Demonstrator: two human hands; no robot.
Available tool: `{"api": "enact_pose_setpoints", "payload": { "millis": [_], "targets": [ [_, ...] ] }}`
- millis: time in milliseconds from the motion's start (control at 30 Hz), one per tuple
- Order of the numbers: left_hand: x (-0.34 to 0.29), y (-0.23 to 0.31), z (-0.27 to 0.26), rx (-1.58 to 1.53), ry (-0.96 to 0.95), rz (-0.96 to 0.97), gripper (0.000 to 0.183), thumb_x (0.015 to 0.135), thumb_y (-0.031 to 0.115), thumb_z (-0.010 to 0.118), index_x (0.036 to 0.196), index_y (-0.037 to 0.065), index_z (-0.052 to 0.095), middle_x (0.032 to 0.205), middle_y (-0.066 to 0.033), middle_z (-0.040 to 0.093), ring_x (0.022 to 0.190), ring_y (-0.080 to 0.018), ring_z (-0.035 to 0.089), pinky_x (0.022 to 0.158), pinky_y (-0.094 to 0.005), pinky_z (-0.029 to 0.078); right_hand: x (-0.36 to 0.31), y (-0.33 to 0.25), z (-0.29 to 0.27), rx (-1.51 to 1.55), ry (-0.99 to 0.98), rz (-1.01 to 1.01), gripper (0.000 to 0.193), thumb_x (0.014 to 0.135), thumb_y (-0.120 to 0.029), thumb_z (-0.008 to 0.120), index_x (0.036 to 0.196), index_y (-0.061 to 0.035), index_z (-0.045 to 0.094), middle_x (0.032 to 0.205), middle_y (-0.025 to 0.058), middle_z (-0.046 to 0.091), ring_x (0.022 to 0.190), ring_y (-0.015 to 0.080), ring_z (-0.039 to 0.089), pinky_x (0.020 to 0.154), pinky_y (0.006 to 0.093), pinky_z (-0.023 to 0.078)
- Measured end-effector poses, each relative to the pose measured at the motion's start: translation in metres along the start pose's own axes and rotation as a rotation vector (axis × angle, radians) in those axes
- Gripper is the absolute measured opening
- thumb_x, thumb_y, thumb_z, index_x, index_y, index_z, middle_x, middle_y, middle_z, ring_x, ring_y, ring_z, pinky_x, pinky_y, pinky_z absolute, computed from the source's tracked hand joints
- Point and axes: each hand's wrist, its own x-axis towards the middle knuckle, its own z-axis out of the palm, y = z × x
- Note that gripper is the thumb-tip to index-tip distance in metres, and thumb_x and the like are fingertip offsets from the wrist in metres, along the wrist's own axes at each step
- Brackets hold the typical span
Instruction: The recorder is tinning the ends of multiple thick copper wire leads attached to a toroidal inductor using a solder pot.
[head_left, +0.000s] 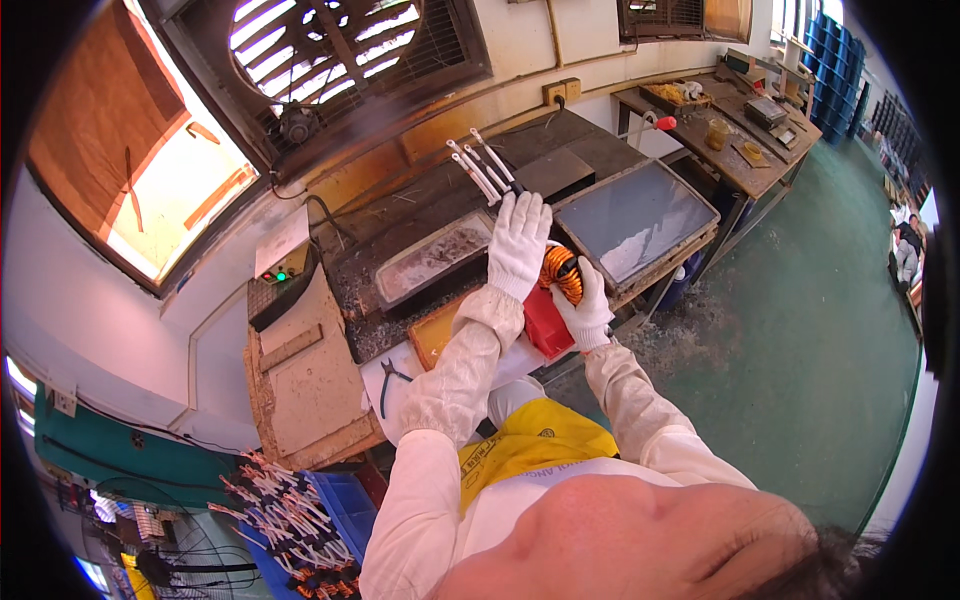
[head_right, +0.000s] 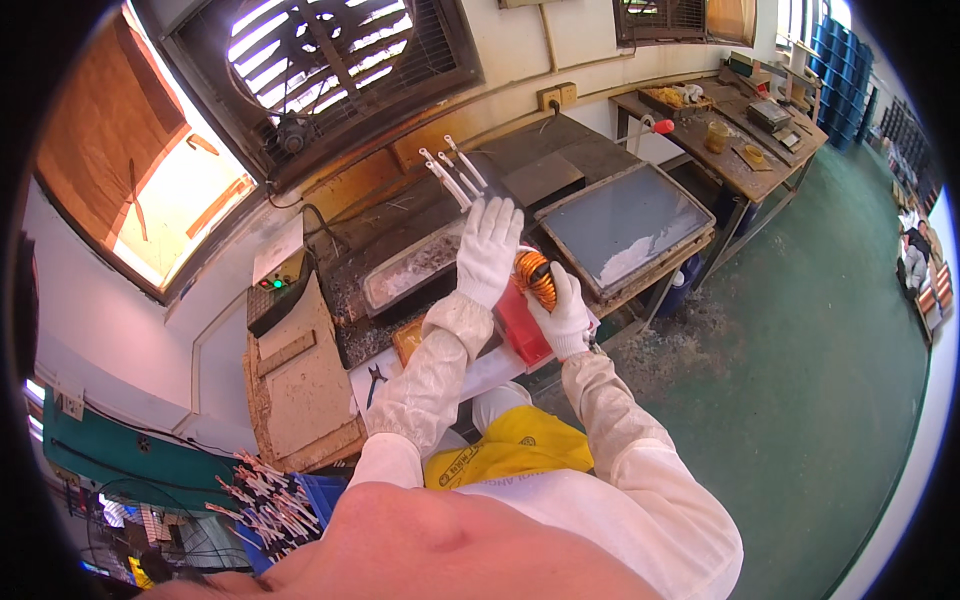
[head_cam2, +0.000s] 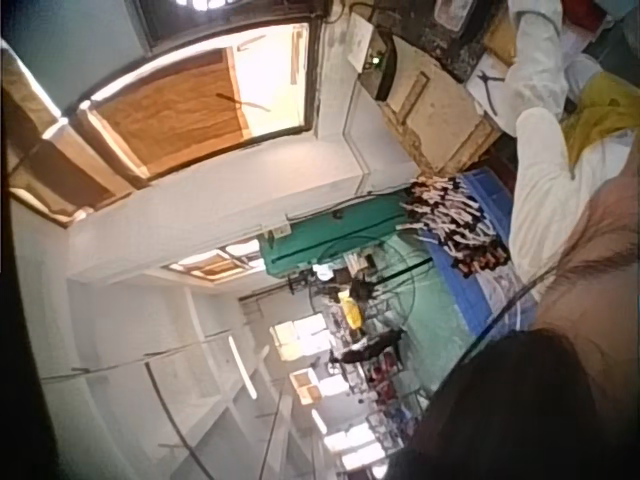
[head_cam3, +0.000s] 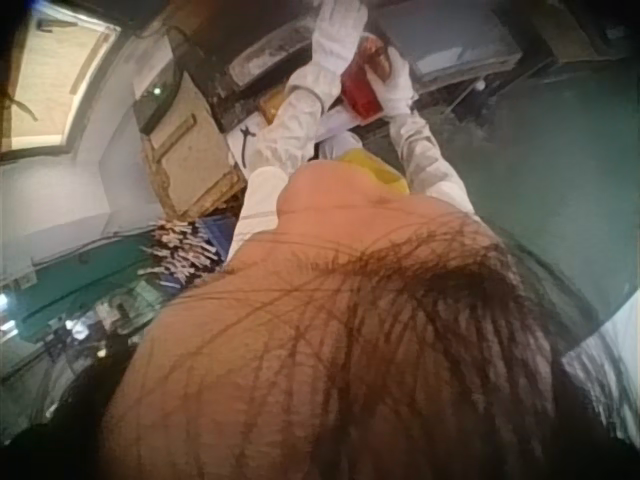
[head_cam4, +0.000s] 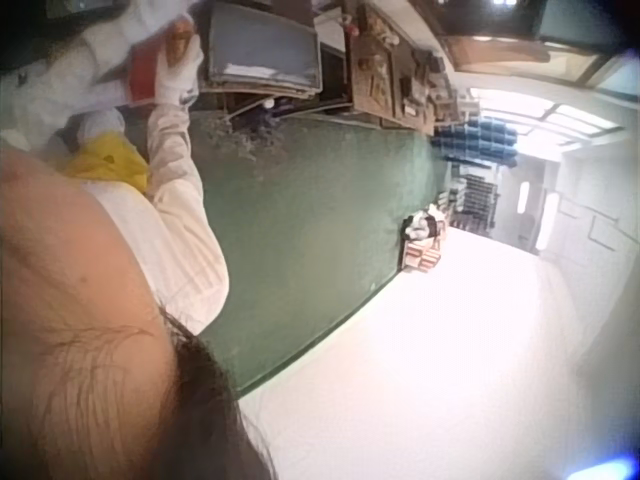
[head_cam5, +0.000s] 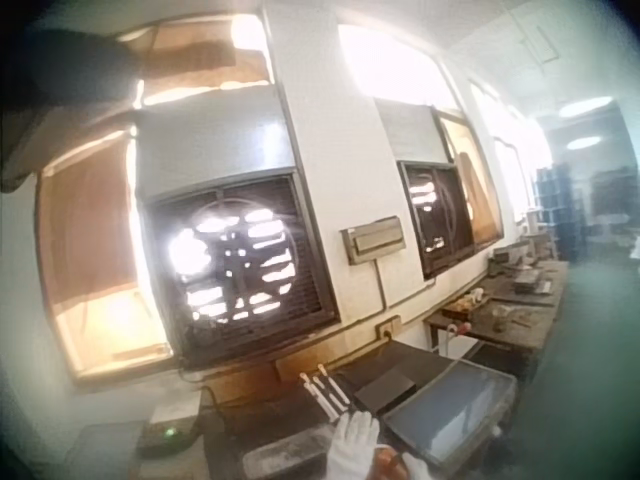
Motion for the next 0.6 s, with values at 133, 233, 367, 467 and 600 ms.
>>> {"api": "enact_pose_setpoints", "payload": {
  "millis": [133, 233, 367, 467, 600],
  "targets": [
    [0.003, 0.002, 0.001, 0.045, 0.062, -0.024, 0.043, 0.103, 0.016, 0.027, 0.144, 0.004, 0.030, 0.149, -0.0189, 0.036, 0.142, -0.0337, 0.030, 0.123, -0.0497, 0.019, 0.002, -0.004, -0.002, 0.002, 0.009, -0.004, 0.068, 0.074, -0.012, 0.081, 0.134, -0.0046, 0.049, 0.117, 0.0214, 0.057, 0.103, 0.0379, 0.061, 0.088, 0.0400, 0.052],
    [0.001, -0.002, -0.002, 0.022, 0.097, -0.036, 0.042, 0.104, 0.016, 0.026, 0.144, 0.004, 0.030, 0.150, -0.0189, 0.036, 0.143, -0.0335, 0.029, 0.123, -0.0493, 0.019, 0.001, -0.004, -0.002, 0.013, 0.009, 0.015, 0.068, 0.075, -0.012, 0.081, 0.134, -0.0039, 0.049, 0.117, 0.0213, 0.057, 0.104, 0.0376, 0.061, 0.089, 0.0397, 0.052],
    [-0.004, 0.004, -0.022, 0.376, 0.018, 0.079, 0.045, 0.102, 0.016, 0.030, 0.145, 0.005, 0.033, 0.152, -0.0151, 0.037, 0.143, -0.0290, 0.032, 0.123, -0.0457, 0.021, 0.002, -0.012, -0.001, 0.023, -0.006, -0.010, 0.068, 0.075, -0.012, 0.081, 0.134, -0.0033, 0.049, 0.117, 0.0212, 0.057, 0.105, 0.0377, 0.061, 0.090, 0.0396, 0.051],
    [-0.010, 0.005, -0.055, 1.156, -0.423, 0.361, 0.044, 0.105, 0.017, 0.025, 0.146, 0.004, 0.033, 0.153, -0.0146, 0.036, 0.145, -0.0283, 0.030, 0.124, -0.0459, 0.019, 0.000, -0.003, 0.003, 0.004, 0.002, -0.051, 0.071, 0.075, -0.013, 0.081, 0.136, -0.0037, 0.046, 0.118, 0.0195, 0.058, 0.104, 0.0357, 0.063, 0.087, 0.0390, 0.053],
    [-0.060, 0.011, -0.019, 2.669, -0.489, 0.792, 0.053, 0.095, 0.018, 0.038, 0.148, 0.012, 0.037, 0.155, -0.0051, 0.036, 0.143, -0.0216, 0.033, 0.123, -0.0399, 0.020, 0.000, -0.001, -0.003, 0.007, -0.007, -0.026, 0.070, 0.076, -0.011, 0.081, 0.137, -0.0044, 0.045, 0.117, 0.0197, 0.058, 0.105, 0.0358, 0.062, 0.088, 0.0396, 0.052]
  ]
}}
